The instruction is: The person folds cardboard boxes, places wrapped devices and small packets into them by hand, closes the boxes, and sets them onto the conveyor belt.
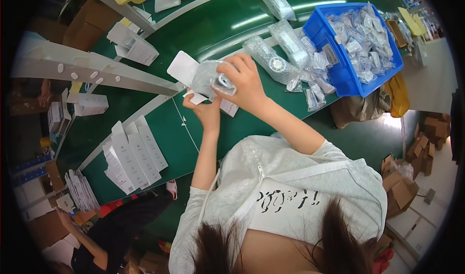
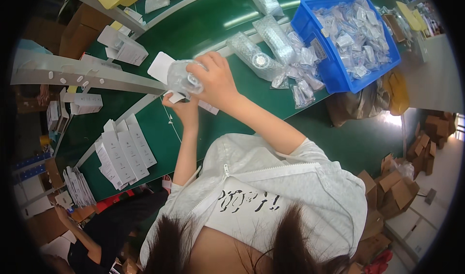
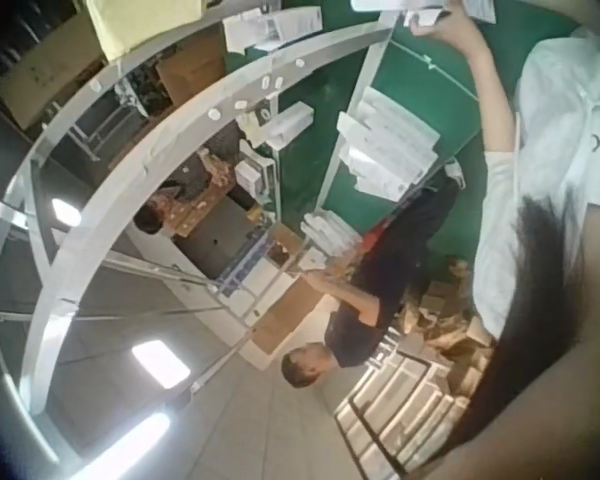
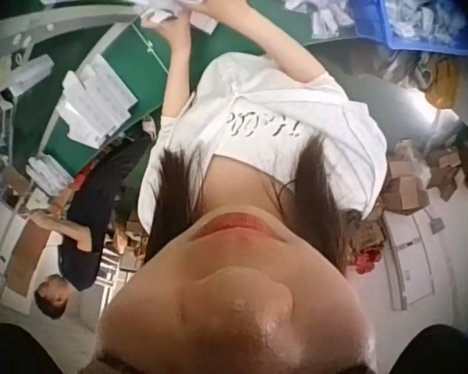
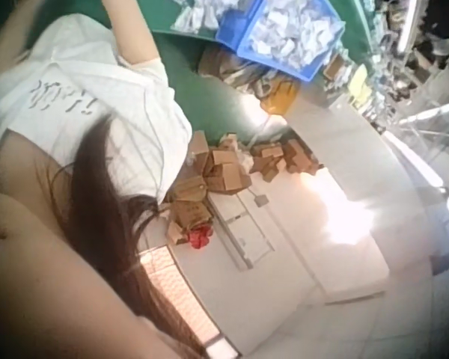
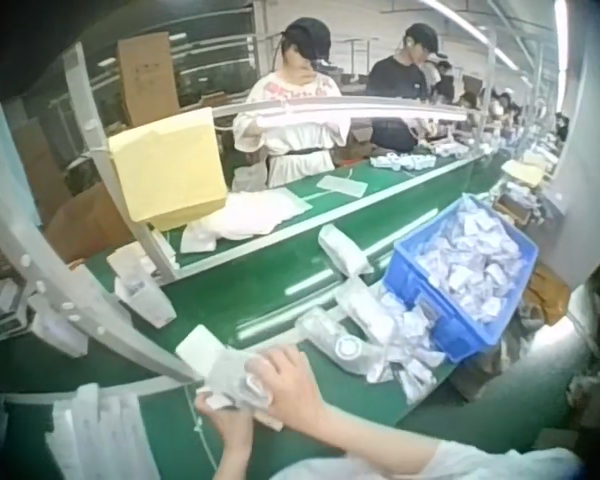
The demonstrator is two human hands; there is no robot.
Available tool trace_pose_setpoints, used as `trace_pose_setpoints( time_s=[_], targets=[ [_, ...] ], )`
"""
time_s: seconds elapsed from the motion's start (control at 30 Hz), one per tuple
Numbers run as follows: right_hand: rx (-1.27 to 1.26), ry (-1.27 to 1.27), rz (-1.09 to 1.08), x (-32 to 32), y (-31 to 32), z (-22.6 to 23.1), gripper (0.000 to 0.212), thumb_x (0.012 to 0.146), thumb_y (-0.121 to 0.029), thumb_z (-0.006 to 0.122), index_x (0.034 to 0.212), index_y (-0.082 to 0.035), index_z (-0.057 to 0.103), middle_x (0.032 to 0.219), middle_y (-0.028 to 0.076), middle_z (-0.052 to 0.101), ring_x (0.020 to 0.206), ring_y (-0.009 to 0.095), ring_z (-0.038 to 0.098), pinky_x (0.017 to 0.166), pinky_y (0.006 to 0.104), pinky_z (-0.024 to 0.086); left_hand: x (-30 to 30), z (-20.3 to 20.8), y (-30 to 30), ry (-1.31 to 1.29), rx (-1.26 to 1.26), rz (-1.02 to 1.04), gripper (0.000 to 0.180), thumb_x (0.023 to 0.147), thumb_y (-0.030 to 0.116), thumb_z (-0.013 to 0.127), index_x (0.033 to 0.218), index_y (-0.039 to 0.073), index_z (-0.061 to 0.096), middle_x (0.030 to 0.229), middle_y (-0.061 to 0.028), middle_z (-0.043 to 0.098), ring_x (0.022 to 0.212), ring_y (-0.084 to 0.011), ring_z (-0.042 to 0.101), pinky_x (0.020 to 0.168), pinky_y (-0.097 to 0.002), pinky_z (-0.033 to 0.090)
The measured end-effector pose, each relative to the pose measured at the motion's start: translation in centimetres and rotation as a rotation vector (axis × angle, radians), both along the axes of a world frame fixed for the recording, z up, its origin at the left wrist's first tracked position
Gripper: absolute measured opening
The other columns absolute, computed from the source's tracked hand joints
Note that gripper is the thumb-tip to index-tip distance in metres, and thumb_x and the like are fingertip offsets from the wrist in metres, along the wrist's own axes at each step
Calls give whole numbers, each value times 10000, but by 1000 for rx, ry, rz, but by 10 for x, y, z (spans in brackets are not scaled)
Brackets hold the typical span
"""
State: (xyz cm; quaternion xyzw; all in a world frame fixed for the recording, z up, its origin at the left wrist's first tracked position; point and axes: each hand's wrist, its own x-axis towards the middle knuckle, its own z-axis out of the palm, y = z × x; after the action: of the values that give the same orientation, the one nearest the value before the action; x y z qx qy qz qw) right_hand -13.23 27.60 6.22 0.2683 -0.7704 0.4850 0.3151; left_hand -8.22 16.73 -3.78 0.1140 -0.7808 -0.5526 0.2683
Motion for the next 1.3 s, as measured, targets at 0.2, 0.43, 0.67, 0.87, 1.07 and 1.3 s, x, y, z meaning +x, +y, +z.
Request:
trace_pose_setpoints(
  time_s=[0.2,0.43,0.67,0.87,1.07,1.3],
  targets=[
    [650,-295,-5,14,21,28,412,583,-172,689,950,-85,523,954,66,498,891,241,453,820,353,356,22,-12,3,-33,-217,-209,744,563,74,785,1019,80,197,1256,-259,305,1073,-369,443,858,-379,398],
    [192,-172,-50,22,74,-44,423,637,-169,654,1024,-64,518,1052,105,496,965,269,456,871,361,351,18,-14,9,148,-104,-100,749,565,89,793,1031,83,206,1269,-254,289,1086,-354,432,871,-367,389],
    [922,-739,-925,26,174,-158,292,756,-232,571,939,-12,513,909,153,495,809,317,480,675,404,436,42,-30,-8,195,-80,-157,746,585,131,789,1071,86,225,1271,-244,293,1083,-352,428,878,-373,385],
    [555,-656,-761,23,173,-151,199,761,-155,560,904,-18,537,857,114,528,733,266,511,663,349,448,45,16,-10,194,-277,-221,585,622,141,750,1065,49,379,1239,-217,339,1041,-330,450,815,-335,408],
    [-94,-500,-172,28,114,-26,203,722,-14,547,925,-14,547,865,101,599,752,245,565,712,290,456,42,62,-15,-167,-334,-186,183,675,96,653,817,1,587,1041,-108,481,895,-231,477,725,-256,391],
    [791,165,756,4,34,12,112,684,-87,563,792,-60,575,898,29,570,845,195,540,776,292,430,24,84,-26,-429,-178,-158,65,696,31,610,717,-29,597,939,-97,547,785,-203,527,569,-249,406]
  ],
)
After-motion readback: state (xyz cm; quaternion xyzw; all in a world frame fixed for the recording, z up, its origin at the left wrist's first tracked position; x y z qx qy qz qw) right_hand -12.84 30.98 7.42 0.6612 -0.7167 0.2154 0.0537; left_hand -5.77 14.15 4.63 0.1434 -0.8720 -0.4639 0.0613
